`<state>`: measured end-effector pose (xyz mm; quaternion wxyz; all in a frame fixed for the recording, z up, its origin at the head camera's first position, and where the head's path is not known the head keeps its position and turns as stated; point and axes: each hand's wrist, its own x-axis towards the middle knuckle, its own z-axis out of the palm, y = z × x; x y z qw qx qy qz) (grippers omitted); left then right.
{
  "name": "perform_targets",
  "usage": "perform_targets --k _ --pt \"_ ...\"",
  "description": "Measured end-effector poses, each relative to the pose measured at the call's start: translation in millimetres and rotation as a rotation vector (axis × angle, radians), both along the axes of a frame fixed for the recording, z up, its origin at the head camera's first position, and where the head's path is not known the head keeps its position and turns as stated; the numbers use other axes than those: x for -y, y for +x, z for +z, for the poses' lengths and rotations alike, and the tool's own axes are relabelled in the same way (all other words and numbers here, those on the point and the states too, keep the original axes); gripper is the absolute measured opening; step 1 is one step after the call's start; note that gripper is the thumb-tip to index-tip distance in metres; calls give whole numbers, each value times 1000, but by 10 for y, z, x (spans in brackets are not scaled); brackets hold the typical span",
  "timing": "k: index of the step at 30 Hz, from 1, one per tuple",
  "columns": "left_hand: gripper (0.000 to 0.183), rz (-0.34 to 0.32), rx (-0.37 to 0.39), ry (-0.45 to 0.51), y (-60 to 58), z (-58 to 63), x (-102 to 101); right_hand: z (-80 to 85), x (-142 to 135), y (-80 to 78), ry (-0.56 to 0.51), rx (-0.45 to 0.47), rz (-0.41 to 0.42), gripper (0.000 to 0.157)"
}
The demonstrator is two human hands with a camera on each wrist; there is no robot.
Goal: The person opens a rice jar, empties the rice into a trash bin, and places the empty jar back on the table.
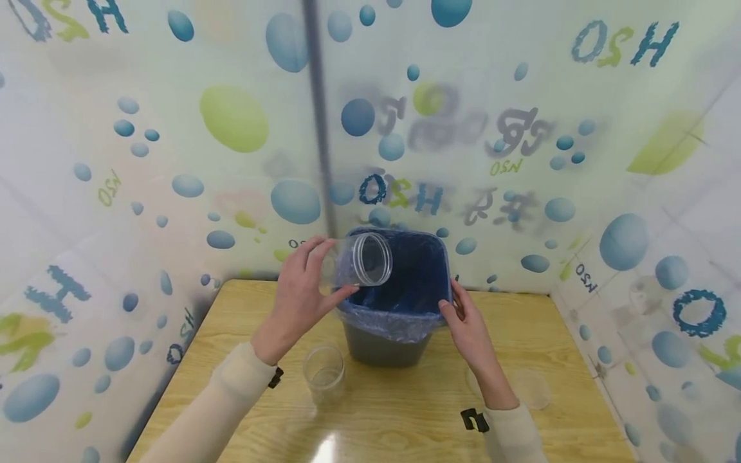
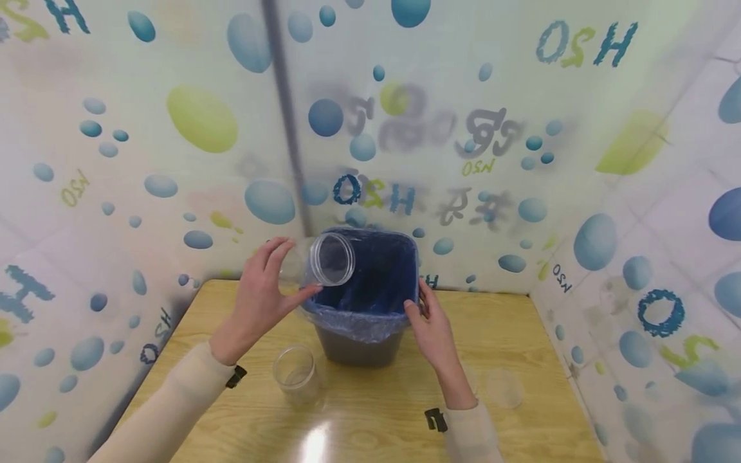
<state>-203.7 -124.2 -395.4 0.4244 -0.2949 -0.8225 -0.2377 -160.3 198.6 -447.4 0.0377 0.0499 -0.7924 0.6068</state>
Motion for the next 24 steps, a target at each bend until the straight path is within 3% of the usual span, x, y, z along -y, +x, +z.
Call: perform_targets --k 6,12,17,24 --pt "93 -49 80 232 52 -143 42 -1 1 6 -1 13 -5 63" --pt "98 -84 265 450 158 -274 121 -3 8 10 6 12 -4 63" --pt "85 -80 391 579 250 -345 196 -5 7 10 16 0 -12 62" --pt "81 -108 428 722 375 -550 342 -10 4 6 13 -9 -9 61"
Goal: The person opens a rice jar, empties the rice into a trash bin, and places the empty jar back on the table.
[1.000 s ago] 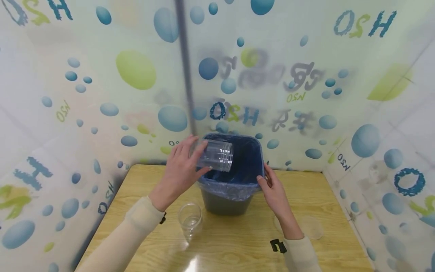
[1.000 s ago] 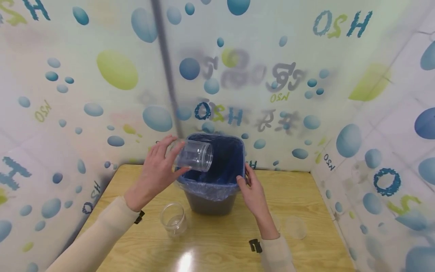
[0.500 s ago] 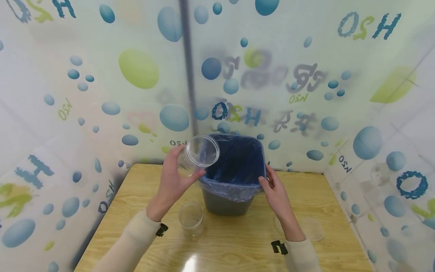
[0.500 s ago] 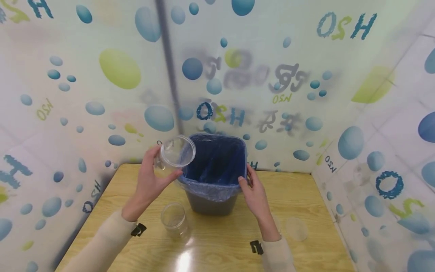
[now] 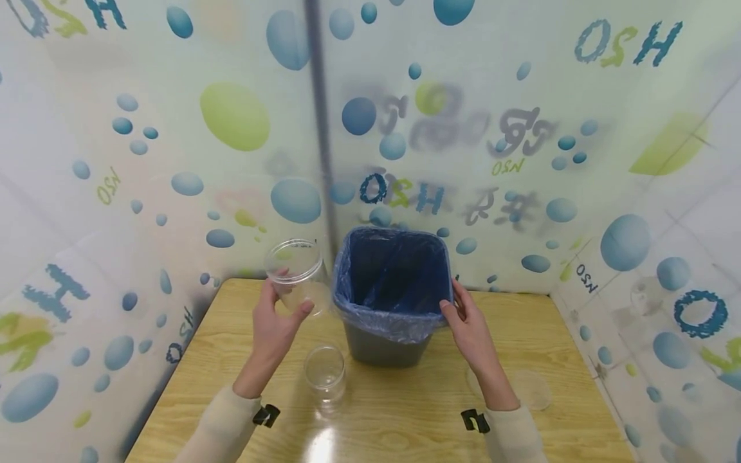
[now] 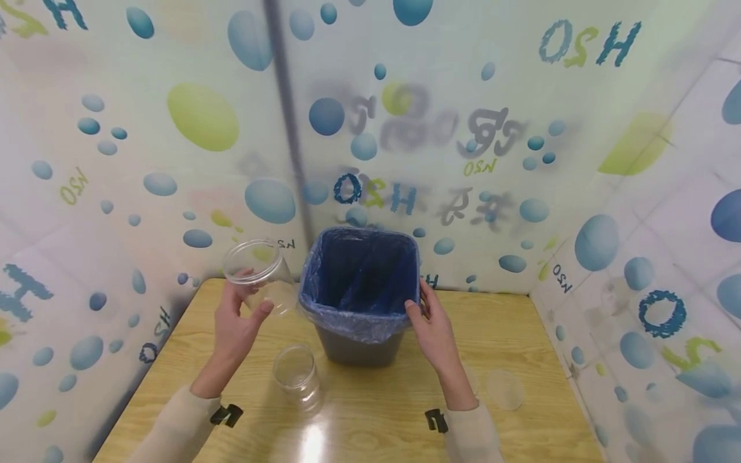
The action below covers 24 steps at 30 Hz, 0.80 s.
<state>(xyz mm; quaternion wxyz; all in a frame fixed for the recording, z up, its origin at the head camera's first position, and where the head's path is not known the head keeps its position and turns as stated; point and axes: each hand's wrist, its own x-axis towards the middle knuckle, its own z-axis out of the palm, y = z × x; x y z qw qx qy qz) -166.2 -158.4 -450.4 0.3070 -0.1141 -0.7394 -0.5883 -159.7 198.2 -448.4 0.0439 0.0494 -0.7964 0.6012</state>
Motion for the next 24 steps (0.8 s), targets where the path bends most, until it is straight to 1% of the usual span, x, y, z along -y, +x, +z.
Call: perform_targets --k 2,5,8,11,13,16,19,24 --pt "80 15 11 22 38 -85 63 1 2 -2 -4 -4 4 61" --pt "72 30 47 43 89 -194 158 4 4 -3 -4 -8 5 61" --pt "72 55 130 48 138 -285 242 6 5 -2 -5 -7 4 61" --pt "75 66 229 39 179 -368 312 7 4 -1 -7 -5 6 62" --pt "75 64 276 31 197 -424 348 8 3 0 -9 -4 7 62" --pt "74 57 316 15 212 -510 393 13 6 6 -14 4 9 62" --pt "75 64 358 7 206 -623 432 24 10 17 -20 16 11 62" --pt "79 73 430 -52 193 -873 522 38 13 26 -19 23 12 62"
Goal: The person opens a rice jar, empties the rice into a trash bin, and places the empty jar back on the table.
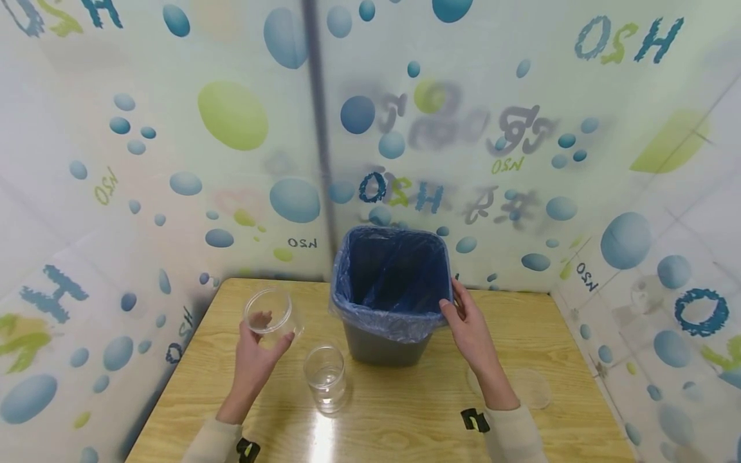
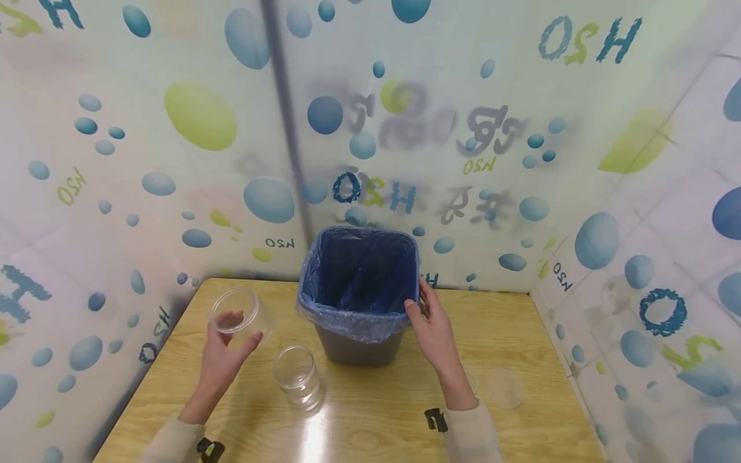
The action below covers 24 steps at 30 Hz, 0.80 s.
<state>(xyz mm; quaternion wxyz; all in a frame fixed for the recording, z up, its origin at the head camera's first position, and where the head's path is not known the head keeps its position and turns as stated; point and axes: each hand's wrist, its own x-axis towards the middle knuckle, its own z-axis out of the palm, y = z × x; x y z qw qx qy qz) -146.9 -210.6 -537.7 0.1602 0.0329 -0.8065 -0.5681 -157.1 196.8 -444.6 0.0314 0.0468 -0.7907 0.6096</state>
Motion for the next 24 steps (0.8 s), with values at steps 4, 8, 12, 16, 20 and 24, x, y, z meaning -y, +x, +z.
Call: perform_targets --k 4,8,12,16,20,24 --pt "85 13 97 -76 8 -202 79 1 2 -7 9 -10 0 62" --pt "89 11 196 -120 15 -339 125 4 2 -6 9 -8 2 62" --pt "91 -22 244 -114 -1 -474 151 2 -1 -4 3 -7 4 62" --pt "90 -64 235 -85 -21 -607 168 -1 -2 -6 2 -12 2 61" --pt "88 -85 228 -76 -21 -704 189 2 0 -5 9 -4 -4 62" --pt "94 -91 224 -73 -25 -786 217 9 1 -1 7 -2 -2 62"
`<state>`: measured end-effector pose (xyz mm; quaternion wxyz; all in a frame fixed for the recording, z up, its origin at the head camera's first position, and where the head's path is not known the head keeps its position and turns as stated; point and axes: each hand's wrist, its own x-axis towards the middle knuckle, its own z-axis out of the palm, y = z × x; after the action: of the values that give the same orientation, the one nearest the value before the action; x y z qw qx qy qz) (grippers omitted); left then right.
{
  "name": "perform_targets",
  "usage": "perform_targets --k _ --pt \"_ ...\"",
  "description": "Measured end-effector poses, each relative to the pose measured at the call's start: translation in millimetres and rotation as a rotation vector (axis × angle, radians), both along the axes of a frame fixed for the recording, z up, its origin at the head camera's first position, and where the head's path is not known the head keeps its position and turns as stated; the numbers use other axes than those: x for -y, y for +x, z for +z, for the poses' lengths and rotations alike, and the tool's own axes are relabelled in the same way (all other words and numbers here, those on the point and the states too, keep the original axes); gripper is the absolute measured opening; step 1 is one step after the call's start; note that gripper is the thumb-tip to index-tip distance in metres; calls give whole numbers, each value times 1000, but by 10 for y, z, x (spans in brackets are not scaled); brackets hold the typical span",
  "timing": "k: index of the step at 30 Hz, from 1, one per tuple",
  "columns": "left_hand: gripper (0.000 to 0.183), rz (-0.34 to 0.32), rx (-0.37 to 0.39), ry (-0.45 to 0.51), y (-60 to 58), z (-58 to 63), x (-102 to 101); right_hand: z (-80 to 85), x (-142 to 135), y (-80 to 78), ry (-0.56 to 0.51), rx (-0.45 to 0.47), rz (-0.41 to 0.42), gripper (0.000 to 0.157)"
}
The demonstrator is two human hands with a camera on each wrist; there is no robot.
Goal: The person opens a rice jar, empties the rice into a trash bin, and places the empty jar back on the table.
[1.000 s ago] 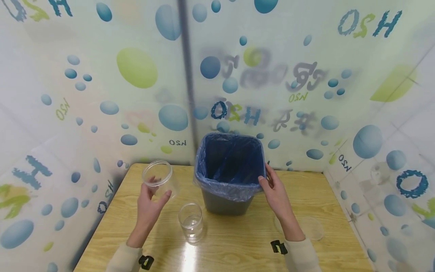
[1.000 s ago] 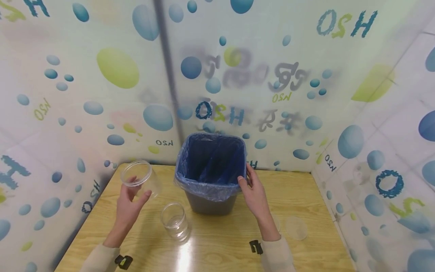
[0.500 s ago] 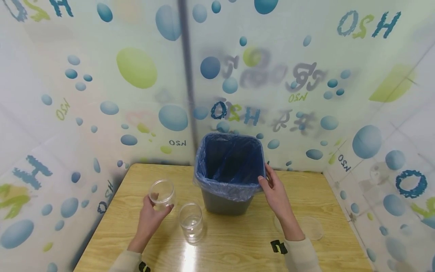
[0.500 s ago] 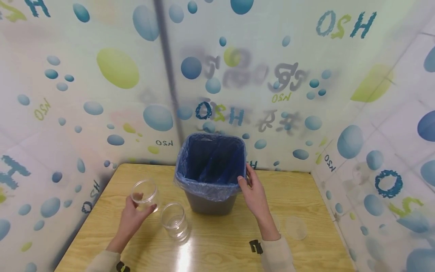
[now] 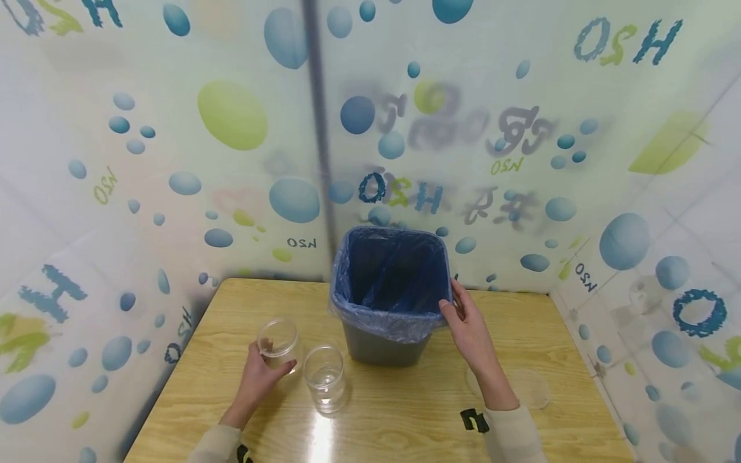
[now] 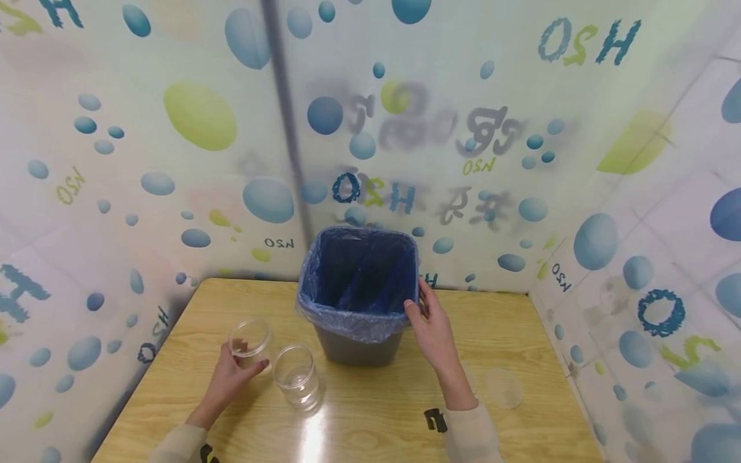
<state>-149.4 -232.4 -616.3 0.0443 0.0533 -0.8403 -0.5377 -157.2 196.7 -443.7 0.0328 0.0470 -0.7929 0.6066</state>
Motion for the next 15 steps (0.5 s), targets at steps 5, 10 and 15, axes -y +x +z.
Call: perform_targets --k 5,10,15 --pt "99 0 -44 -5 -6 -63 36 9 2 3 -2 -6 4 62" --pt "98 -15 -78 -23 -9 -75 79 8 13 6 -3 -2 0 62" --pt "123 -52 -36 -7 5 -40 133 -3 18 -7 3 4 -10 64"
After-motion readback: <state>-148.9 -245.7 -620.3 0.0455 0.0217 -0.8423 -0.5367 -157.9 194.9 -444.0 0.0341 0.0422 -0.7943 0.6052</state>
